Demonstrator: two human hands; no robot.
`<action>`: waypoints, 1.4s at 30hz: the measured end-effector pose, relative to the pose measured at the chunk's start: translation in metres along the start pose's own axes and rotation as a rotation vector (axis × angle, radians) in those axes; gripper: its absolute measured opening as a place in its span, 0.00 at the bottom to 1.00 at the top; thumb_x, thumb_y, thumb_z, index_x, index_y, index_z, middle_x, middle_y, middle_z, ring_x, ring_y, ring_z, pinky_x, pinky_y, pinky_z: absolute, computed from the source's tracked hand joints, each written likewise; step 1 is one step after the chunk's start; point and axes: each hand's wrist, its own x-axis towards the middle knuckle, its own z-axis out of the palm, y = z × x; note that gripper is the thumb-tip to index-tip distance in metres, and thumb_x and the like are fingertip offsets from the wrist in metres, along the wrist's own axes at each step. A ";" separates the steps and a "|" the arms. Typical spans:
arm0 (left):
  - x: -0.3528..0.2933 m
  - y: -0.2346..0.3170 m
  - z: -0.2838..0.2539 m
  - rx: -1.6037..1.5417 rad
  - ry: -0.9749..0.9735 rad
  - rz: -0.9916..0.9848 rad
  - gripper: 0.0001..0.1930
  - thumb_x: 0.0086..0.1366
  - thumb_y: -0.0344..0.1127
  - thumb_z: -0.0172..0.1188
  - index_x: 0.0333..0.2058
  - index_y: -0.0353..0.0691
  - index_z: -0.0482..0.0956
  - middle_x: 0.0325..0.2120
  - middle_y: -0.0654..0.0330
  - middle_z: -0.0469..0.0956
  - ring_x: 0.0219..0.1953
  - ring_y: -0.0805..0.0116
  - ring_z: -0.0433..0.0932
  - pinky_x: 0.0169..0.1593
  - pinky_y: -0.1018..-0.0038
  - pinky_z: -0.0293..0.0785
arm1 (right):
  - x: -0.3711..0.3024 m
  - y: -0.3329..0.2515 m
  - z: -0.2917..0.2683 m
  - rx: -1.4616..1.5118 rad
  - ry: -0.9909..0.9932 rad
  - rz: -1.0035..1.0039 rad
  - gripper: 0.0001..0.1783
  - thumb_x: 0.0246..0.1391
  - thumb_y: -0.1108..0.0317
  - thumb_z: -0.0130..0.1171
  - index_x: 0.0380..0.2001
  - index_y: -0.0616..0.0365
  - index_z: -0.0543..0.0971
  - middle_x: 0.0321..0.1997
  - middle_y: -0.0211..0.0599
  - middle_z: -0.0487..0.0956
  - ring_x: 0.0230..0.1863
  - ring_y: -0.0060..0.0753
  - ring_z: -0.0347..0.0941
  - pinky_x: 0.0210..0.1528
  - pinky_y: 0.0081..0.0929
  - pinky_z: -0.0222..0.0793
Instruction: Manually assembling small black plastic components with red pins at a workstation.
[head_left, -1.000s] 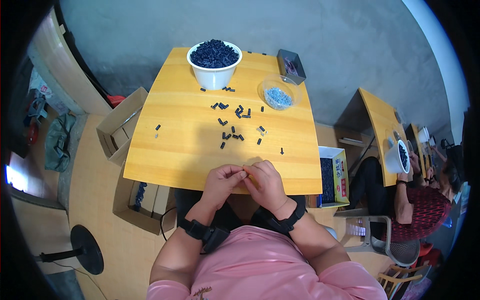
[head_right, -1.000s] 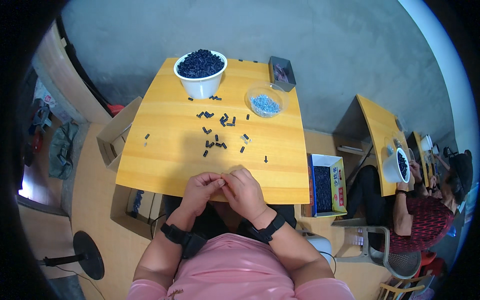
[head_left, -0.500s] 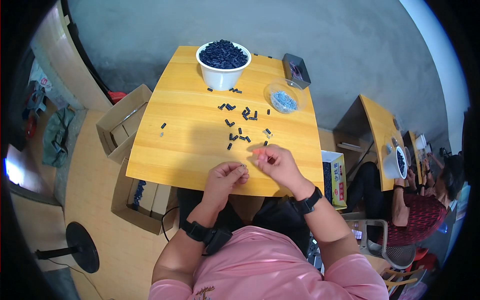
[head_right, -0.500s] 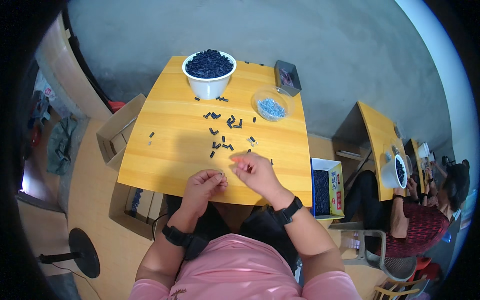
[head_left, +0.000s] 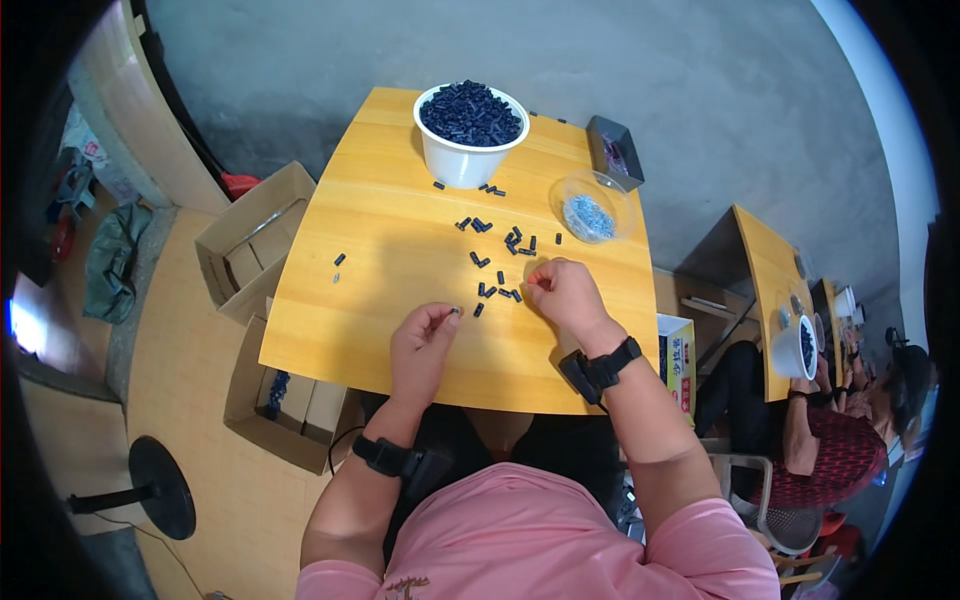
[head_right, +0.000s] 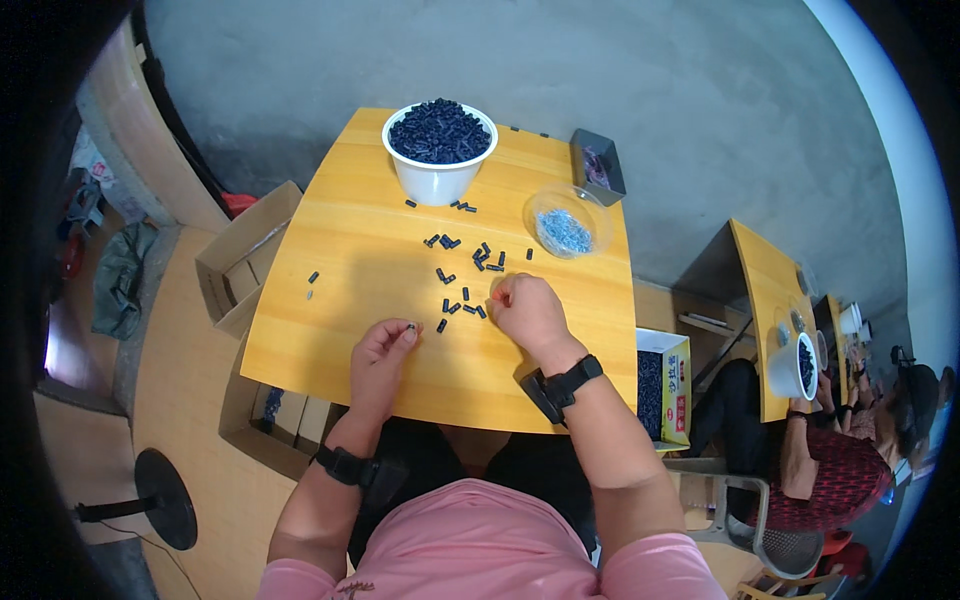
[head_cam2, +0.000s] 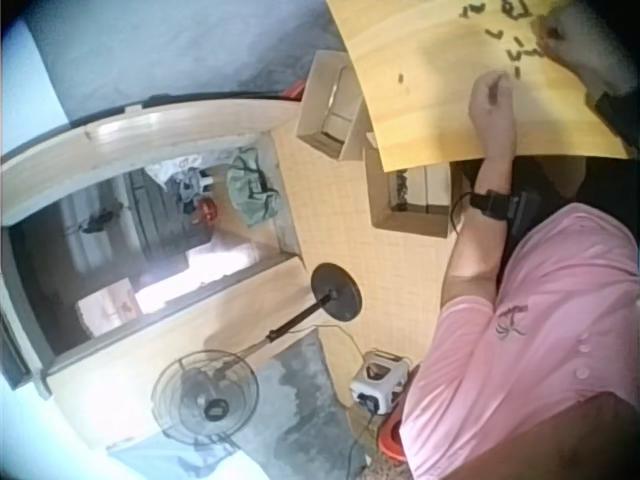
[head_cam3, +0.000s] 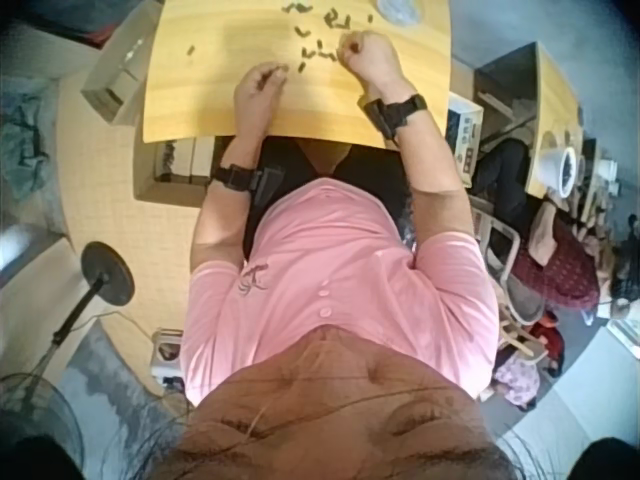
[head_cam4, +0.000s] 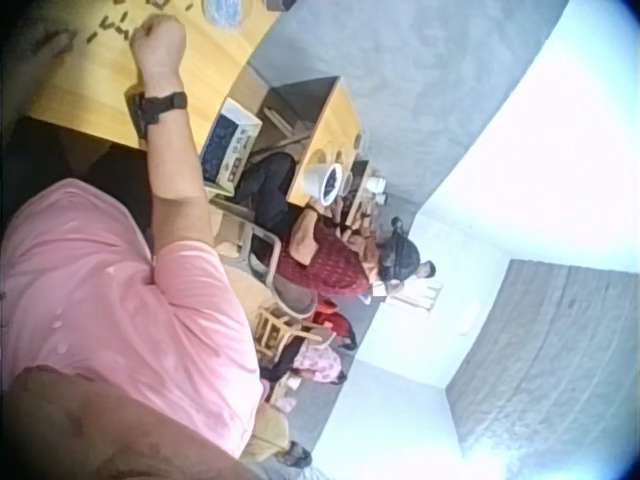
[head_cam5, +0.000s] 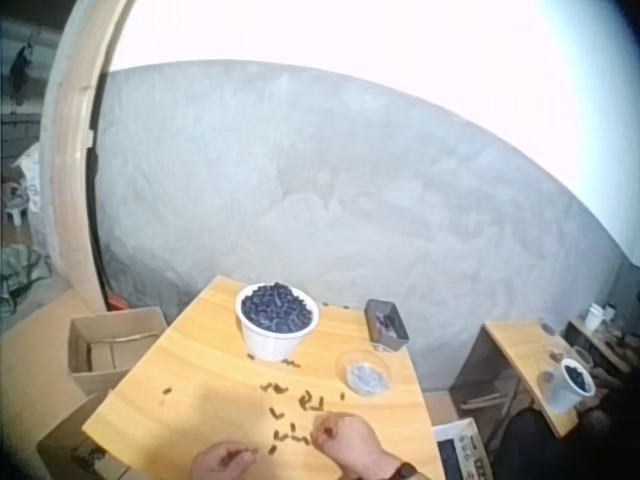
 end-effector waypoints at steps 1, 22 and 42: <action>0.000 -0.001 -0.001 -0.005 -0.005 -0.002 0.07 0.62 0.29 0.57 0.38 0.33 0.75 0.35 0.61 0.78 0.39 0.75 0.75 0.47 0.79 0.70 | 0.001 0.002 0.001 0.000 -0.004 0.002 0.08 0.44 0.70 0.61 0.26 0.64 0.80 0.25 0.46 0.76 0.26 0.42 0.73 0.31 0.30 0.69; 0.001 -0.004 -0.006 -0.024 -0.009 0.027 0.06 0.63 0.28 0.57 0.37 0.33 0.75 0.34 0.60 0.78 0.37 0.75 0.75 0.46 0.78 0.71 | 0.042 0.016 0.016 -0.153 0.190 -0.194 0.06 0.41 0.73 0.61 0.26 0.64 0.80 0.26 0.47 0.75 0.28 0.46 0.73 0.32 0.35 0.69; 0.001 0.002 -0.005 -0.046 -0.011 0.013 0.06 0.62 0.28 0.58 0.37 0.32 0.76 0.33 0.62 0.78 0.36 0.78 0.74 0.43 0.81 0.71 | 0.079 -0.005 0.020 -0.189 0.157 -0.253 0.05 0.41 0.72 0.60 0.24 0.58 0.82 0.24 0.41 0.75 0.32 0.43 0.72 0.34 0.35 0.69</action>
